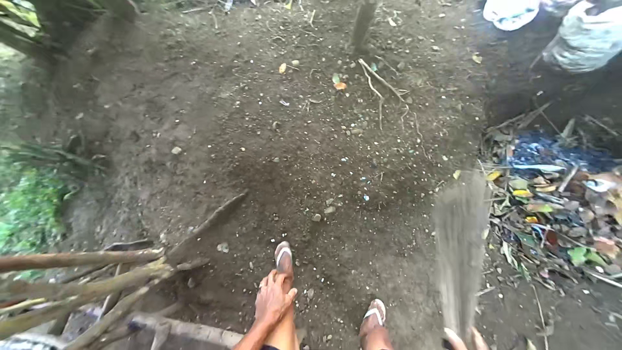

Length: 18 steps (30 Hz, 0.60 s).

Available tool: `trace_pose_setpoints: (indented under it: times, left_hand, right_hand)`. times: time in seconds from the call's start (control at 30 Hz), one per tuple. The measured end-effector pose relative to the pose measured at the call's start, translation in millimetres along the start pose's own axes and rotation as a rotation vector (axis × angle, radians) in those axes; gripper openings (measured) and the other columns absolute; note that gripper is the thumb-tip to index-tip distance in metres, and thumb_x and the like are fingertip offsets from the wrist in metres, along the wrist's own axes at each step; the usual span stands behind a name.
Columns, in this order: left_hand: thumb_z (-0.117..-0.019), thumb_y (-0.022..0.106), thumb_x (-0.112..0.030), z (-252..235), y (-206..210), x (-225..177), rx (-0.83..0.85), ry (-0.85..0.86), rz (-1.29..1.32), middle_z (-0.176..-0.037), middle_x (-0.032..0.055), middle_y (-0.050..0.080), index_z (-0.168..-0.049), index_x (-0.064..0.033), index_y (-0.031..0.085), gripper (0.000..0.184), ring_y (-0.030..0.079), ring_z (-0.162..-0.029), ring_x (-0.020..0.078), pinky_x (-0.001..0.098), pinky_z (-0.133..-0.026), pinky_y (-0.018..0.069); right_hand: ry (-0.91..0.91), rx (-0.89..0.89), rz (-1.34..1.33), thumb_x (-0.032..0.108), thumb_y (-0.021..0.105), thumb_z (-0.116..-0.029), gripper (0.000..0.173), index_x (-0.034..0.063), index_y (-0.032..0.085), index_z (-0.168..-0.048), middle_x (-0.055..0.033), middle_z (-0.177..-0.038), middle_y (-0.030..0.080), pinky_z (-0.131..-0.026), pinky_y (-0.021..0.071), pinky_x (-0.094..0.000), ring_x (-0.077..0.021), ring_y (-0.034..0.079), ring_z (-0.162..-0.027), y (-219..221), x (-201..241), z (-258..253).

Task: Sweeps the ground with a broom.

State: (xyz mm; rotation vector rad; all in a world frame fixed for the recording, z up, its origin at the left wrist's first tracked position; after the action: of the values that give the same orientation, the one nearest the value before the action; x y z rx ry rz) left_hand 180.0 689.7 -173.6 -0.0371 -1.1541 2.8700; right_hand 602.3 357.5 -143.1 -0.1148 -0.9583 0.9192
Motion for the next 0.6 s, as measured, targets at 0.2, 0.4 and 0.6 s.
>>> trace_pose_setpoints:
  times: [0.2, 0.4, 0.6]
  left_hand:
    - [-0.0905, 0.066, -0.054, -58, -61, -47, -0.013, 0.070, -0.015, -0.164, 0.0157, 0.034, -0.141, -0.0187, 0.061, 0.061, 0.034, -0.147, 0.0449, 0.0634, -0.110, 0.0402]
    - [-0.0926, 0.064, -0.051, -164, -186, -92, 0.140, 0.178, -0.018, -0.155, 0.0071, 0.050, -0.137, -0.0192, 0.064, 0.054, 0.044, -0.143, 0.0359, 0.0612, -0.105, 0.0458]
    - [-0.0887, 0.062, -0.056, -238, -233, -63, 0.355, 0.192, 0.030, -0.152, 0.0039, 0.052, -0.136, -0.0236, 0.064, 0.058, 0.048, -0.140, 0.0326, 0.0605, -0.102, 0.0489]
  right_hand:
    - [0.073, 0.622, -0.374, 0.027, 0.069, -0.0852, 0.048, -0.0035, 0.056, -0.121, -0.0123, -0.082, 0.071, -0.061, 0.0611, -0.0388, -0.0215, 0.069, -0.065, 248, 152, -27]
    - [0.035, 1.143, -0.132, 0.025, 0.063, -0.0943, 0.037, 0.0007, 0.060, -0.121, -0.0076, -0.084, 0.069, -0.065, 0.0587, -0.0354, -0.0165, 0.066, -0.068, 501, 407, -41]
    - [0.209, 0.964, -0.232, 0.023, 0.061, -0.1030, 0.038, 0.0029, 0.058, -0.135, -0.0122, -0.092, 0.070, -0.064, 0.0596, -0.0359, -0.0200, 0.068, -0.072, 618, 514, -120]
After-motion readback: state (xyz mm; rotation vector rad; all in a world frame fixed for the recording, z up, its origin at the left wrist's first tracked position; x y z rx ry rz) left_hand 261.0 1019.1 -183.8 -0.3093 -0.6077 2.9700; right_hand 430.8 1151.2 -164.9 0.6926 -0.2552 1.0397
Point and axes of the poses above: each hand's wrist, its own z-axis away from the middle knuckle, its own y-axis out of the palm, x = y × z, the point moved 7 cm from there along -z, towards the middle knuckle
